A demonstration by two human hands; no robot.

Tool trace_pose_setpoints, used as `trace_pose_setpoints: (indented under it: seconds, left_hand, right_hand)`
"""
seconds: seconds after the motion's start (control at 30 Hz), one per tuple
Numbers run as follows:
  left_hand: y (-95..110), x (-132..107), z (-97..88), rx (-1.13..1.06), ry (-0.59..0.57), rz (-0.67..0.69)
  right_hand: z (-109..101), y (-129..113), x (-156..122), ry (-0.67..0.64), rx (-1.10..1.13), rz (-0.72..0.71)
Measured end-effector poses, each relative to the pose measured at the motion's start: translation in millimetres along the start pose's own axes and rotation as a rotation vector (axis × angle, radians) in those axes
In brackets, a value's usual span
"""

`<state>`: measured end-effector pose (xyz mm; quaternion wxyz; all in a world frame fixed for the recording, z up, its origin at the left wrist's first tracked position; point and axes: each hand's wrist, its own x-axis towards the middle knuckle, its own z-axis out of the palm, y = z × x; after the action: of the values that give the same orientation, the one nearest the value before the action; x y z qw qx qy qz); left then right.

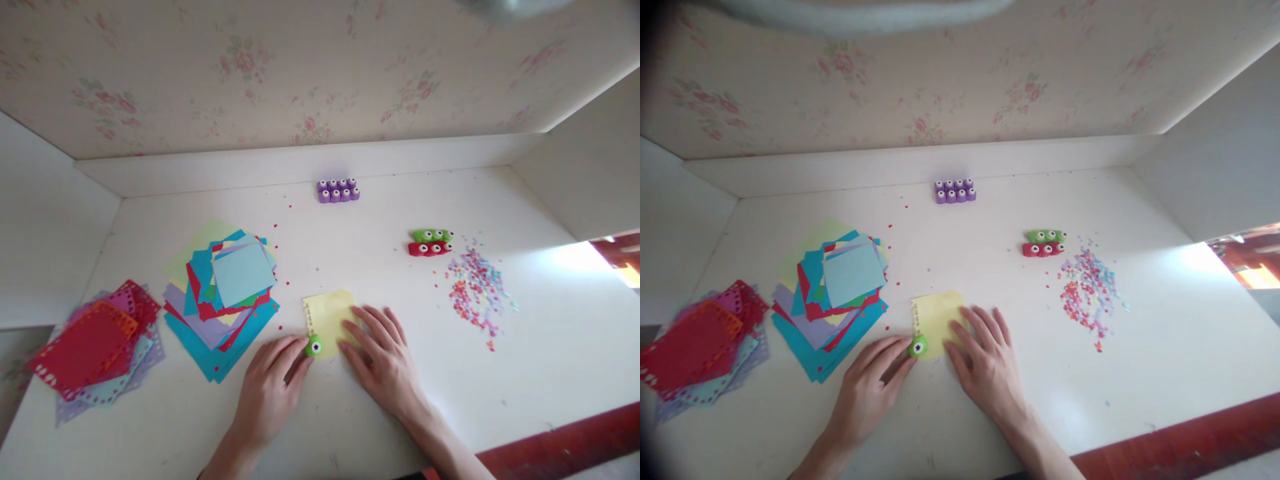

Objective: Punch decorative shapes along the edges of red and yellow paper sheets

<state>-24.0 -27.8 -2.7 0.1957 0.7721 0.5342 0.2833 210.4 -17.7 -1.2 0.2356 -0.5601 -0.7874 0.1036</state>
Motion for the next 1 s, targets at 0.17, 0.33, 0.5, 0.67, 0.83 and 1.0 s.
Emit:
trace_pose_setpoints:
  seconds: [0.17,0.33,0.5,0.67,0.83,1.0]
  left_hand:
    - [1,0,-0.4,-0.005,0.002,-0.006]
    - [1,0,-1.3,0.002,-0.004,-0.012]
    - [10,4,-7.2,-0.018,-0.047,-0.081]
    - [21,18,-8.5,-0.068,-0.067,-0.143]
    - [25,27,-6.4,-0.075,-0.082,-0.153]
    - [24,31,-7.7,-0.087,-0.122,-0.156]
  right_hand:
    - [-1,0,0,-0.001,0.000,0.005]
    - [-2,-1,1,-0.002,-0.002,0.015]
    - [-3,-3,2,-0.004,-0.005,0.019]
    - [-3,-3,2,0.000,-0.009,0.013]
    - [-3,-3,2,0.007,-0.004,0.010]
    - [-4,-4,2,0.002,-0.007,0.017]
